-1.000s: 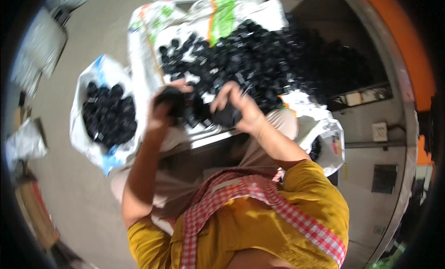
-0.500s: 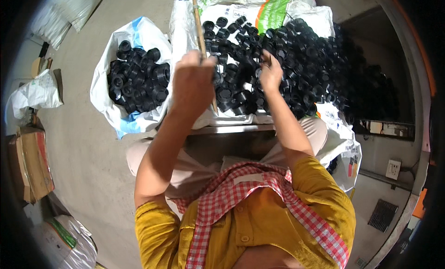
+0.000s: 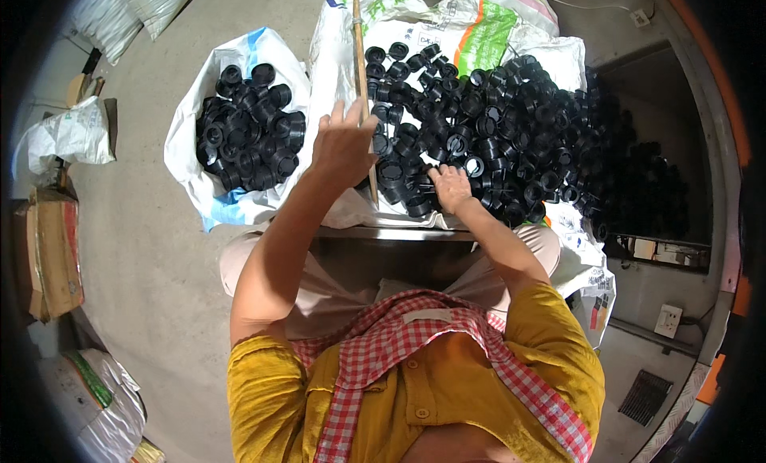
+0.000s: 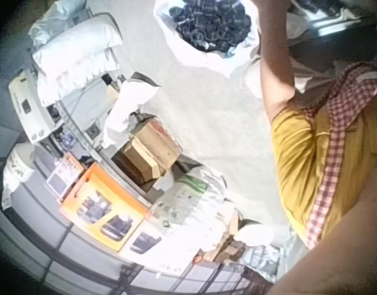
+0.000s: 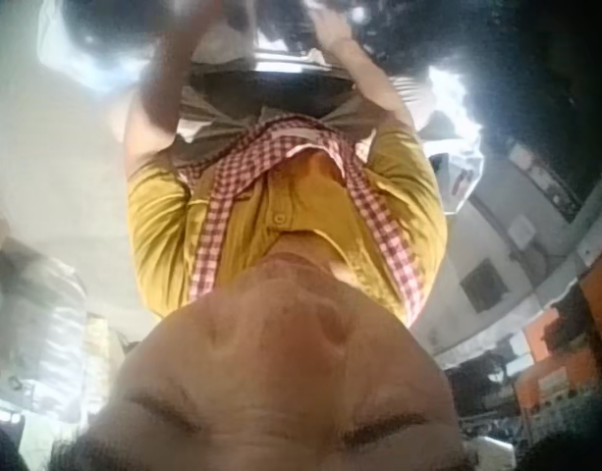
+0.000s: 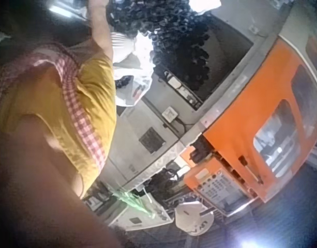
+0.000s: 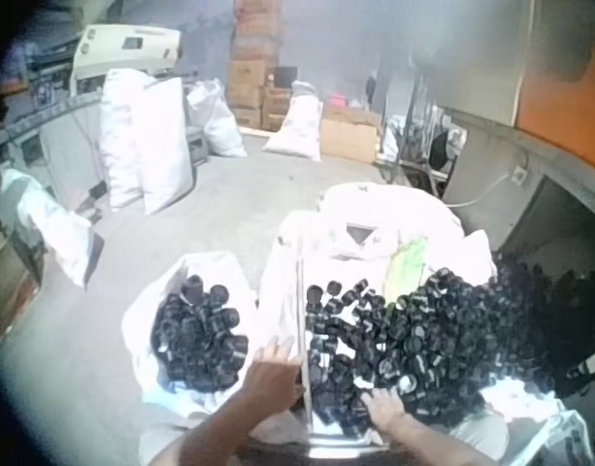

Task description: The person sits on the floor and repeatedly picks up black plastic components from a pile, presses them together by hand, and places the assembled units into a white sack. The process continues with consistent hand movements and no tools used.

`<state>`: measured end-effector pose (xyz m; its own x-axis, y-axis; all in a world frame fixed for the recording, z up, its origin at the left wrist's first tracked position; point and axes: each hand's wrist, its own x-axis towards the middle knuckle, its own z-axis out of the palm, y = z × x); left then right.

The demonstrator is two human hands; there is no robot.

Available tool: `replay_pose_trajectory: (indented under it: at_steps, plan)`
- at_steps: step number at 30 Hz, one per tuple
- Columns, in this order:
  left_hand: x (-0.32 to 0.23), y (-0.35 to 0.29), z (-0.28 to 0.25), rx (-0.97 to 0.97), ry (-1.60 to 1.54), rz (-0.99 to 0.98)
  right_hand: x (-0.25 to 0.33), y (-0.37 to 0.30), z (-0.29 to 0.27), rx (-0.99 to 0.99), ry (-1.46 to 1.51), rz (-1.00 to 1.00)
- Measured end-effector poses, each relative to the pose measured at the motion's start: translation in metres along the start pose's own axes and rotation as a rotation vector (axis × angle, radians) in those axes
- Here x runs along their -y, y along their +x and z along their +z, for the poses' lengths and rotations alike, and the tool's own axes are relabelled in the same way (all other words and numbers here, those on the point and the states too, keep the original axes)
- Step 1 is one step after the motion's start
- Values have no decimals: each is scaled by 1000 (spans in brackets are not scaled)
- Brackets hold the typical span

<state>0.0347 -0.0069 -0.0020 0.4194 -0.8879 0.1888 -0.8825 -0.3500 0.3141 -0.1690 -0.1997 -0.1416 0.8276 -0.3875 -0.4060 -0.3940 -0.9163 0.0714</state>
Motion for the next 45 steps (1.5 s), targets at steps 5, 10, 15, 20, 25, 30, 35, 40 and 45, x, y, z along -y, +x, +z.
replay_pose_trajectory:
  at_steps: [5, 10, 15, 20, 25, 30, 35, 40, 45]
  plan:
    - [-8, 0, 16, 274, -457, -59, -27, -44, -52, -542, 279, -77]
    - [-27, 6, 28, 260, -1016, -266, -14, -72, -100, -763, 441, -303]
    - [-36, 1, 23, 601, -1653, -519, 21, -89, -117, -741, 680, -429]
    - [-24, 0, 28, 265, -1348, -312, 16, -103, -149, -637, 690, -320]
    - [-32, -13, 27, 184, -1511, -244, 51, -89, -138, -563, 666, -248]
    - [-31, -21, 28, 623, -1696, -344, 50, -88, -136, -764, 515, -473]
    - [-28, -16, 11, -53, -430, 753, 43, -112, -125, 371, 1640, -51]
    - [-12, -6, -21, -545, -782, 353, 29, -151, -140, 845, 2392, -566]
    - [-40, -18, 9, 356, -1807, -268, 42, -75, -122, -192, 2632, -328]
